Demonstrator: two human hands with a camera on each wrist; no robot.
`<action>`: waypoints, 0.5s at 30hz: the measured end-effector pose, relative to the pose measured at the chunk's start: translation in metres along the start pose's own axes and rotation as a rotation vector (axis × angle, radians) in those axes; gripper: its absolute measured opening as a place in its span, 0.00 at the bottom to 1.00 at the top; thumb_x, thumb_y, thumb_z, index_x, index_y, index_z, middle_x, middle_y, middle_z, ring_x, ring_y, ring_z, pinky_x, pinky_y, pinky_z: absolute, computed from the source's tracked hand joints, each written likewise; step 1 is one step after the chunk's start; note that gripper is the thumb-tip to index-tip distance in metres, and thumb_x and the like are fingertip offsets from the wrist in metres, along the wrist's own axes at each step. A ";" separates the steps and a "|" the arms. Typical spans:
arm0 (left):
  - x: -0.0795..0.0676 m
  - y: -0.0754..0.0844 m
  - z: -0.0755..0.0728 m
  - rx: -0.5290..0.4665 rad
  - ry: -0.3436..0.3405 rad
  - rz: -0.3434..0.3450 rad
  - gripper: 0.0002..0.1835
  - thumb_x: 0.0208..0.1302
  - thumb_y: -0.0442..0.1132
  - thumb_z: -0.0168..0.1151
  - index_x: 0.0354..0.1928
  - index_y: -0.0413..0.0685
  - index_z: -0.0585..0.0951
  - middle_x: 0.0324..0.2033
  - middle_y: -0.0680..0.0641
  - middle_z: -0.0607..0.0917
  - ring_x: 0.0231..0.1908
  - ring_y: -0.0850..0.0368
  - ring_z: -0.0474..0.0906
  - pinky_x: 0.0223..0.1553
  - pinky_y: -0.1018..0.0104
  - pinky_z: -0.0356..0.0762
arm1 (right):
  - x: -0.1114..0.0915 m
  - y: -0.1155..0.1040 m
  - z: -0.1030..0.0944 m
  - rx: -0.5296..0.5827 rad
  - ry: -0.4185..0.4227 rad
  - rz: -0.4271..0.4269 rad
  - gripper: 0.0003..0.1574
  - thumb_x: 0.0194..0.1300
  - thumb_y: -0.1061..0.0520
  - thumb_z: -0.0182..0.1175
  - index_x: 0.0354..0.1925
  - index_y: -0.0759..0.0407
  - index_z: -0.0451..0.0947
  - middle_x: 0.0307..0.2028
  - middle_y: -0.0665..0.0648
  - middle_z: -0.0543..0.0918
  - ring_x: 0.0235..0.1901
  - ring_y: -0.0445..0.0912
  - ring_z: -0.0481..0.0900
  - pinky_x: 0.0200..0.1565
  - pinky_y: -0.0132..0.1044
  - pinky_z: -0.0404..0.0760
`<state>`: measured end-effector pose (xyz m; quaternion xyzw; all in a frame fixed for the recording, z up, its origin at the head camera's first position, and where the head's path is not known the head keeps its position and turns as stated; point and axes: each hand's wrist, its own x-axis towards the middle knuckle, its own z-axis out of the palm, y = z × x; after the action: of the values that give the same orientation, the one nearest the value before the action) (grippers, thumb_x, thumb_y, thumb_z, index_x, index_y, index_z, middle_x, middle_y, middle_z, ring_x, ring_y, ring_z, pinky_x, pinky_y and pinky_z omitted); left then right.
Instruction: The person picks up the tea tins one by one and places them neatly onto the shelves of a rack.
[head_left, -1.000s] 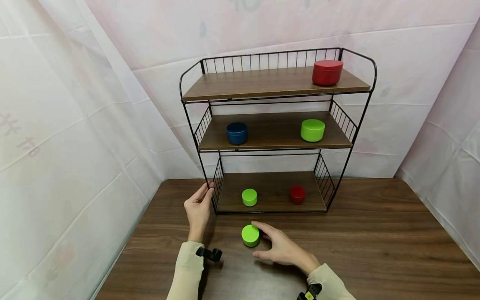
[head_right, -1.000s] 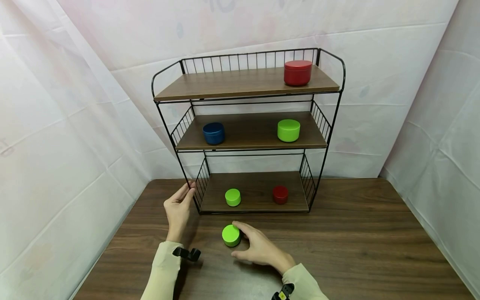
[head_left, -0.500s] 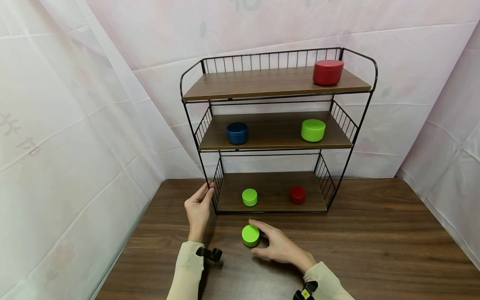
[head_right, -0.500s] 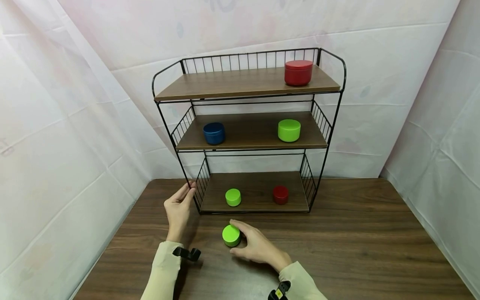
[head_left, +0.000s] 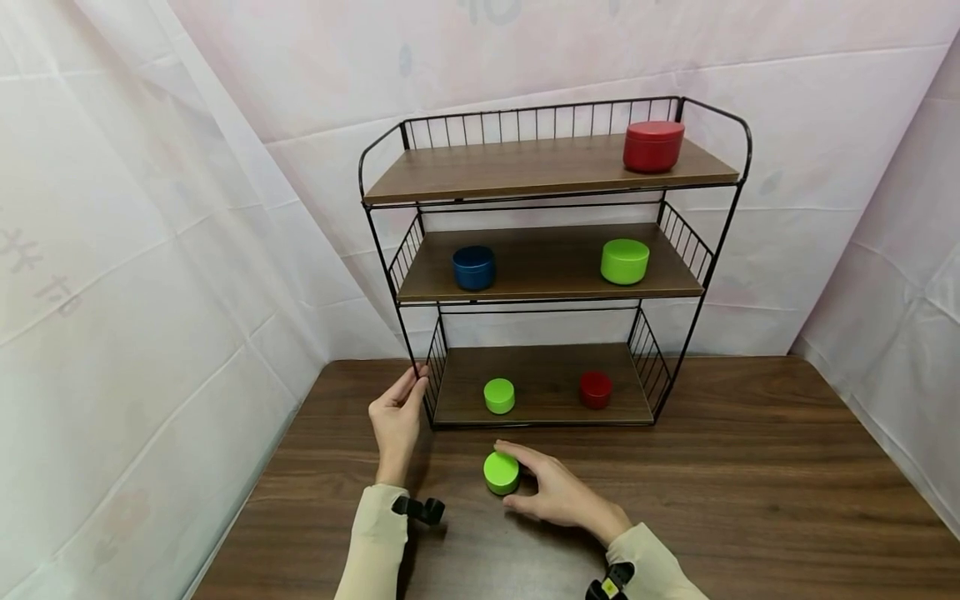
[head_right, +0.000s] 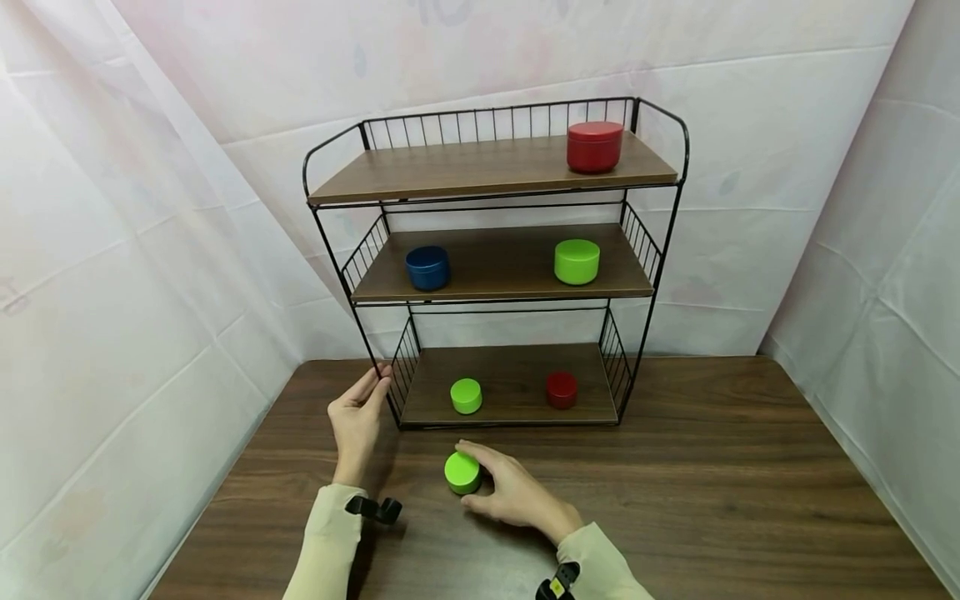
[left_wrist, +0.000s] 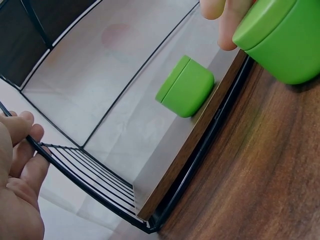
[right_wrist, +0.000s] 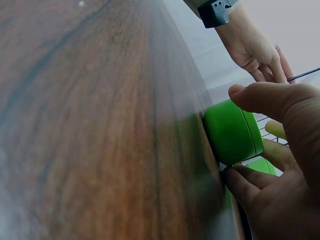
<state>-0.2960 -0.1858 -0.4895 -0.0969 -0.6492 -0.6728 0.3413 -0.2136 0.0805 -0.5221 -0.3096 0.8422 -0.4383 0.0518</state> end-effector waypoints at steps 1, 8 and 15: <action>0.000 0.000 0.000 0.002 0.000 -0.002 0.17 0.65 0.29 0.70 0.54 0.27 0.84 0.46 0.29 0.87 0.48 0.52 0.89 0.48 0.73 0.84 | 0.000 0.000 0.000 -0.004 0.001 -0.003 0.48 0.64 0.54 0.74 0.77 0.55 0.65 0.75 0.54 0.70 0.73 0.51 0.70 0.72 0.51 0.70; 0.000 0.001 0.000 0.003 -0.001 -0.008 0.16 0.65 0.27 0.70 0.53 0.28 0.85 0.46 0.25 0.86 0.48 0.45 0.88 0.46 0.74 0.84 | 0.000 -0.001 0.001 -0.010 0.006 -0.025 0.46 0.64 0.55 0.73 0.76 0.56 0.66 0.75 0.55 0.70 0.72 0.53 0.70 0.72 0.52 0.70; 0.000 0.000 -0.001 -0.021 -0.001 -0.013 0.17 0.64 0.28 0.70 0.54 0.27 0.84 0.46 0.27 0.87 0.48 0.48 0.88 0.47 0.72 0.85 | 0.001 0.000 0.001 -0.003 0.005 -0.036 0.45 0.65 0.55 0.73 0.75 0.59 0.67 0.74 0.58 0.70 0.72 0.56 0.71 0.71 0.55 0.71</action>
<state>-0.2956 -0.1865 -0.4893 -0.0966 -0.6430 -0.6817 0.3354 -0.2139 0.0794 -0.5228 -0.3237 0.8374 -0.4385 0.0411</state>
